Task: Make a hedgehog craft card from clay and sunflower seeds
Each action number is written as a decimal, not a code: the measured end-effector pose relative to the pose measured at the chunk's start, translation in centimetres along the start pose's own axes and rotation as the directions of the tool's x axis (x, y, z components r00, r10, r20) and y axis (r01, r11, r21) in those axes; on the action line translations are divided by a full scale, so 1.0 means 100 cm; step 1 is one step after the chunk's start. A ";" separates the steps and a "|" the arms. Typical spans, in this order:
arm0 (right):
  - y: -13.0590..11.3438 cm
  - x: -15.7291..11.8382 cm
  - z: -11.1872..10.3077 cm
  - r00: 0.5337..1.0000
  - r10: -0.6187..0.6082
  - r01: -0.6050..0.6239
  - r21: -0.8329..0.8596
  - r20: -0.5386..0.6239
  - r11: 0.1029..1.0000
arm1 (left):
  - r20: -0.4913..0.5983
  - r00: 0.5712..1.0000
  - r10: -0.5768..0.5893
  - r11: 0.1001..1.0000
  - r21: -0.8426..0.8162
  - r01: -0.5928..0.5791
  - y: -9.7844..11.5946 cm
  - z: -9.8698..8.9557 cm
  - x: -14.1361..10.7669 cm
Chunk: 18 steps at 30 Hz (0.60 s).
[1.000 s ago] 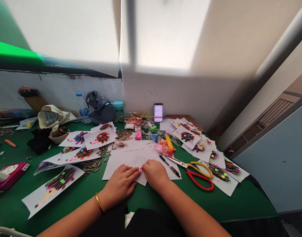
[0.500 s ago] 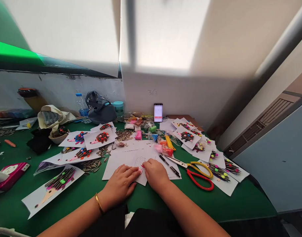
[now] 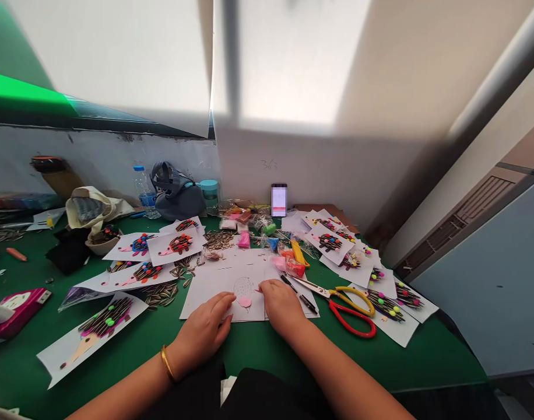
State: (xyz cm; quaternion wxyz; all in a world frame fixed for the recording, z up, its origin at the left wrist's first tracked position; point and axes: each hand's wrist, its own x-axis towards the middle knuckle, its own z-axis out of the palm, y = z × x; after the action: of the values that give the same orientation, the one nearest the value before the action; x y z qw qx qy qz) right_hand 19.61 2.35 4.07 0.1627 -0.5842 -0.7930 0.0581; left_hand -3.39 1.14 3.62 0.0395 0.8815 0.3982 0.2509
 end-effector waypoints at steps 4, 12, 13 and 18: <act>0.001 0.021 0.002 0.998 -0.043 0.041 0.049 0.047 0.998 | 0.097 0.995 0.027 1.000 -0.017 -0.026 0.006 -0.008 -0.001; -0.003 0.023 -0.001 0.999 -0.036 0.037 0.023 -0.028 0.999 | 0.170 0.953 0.250 0.968 -0.073 -0.241 -0.009 -0.018 0.031; -0.004 0.021 -0.002 1.000 -0.020 0.020 -0.004 -0.023 1.000 | 0.177 0.942 0.287 0.957 -0.089 -0.275 -0.012 -0.016 0.035; -0.009 0.010 -0.004 0.999 0.014 -0.012 -0.068 0.037 0.998 | 0.186 0.921 0.343 0.936 -0.146 -0.319 -0.017 -0.004 0.038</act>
State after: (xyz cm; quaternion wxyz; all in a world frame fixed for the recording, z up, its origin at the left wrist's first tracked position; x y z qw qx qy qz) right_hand 18.68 2.96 4.89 0.1273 -0.5934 -0.7936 0.0431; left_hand -2.64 5.01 5.01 0.0876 0.9538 0.2222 0.1824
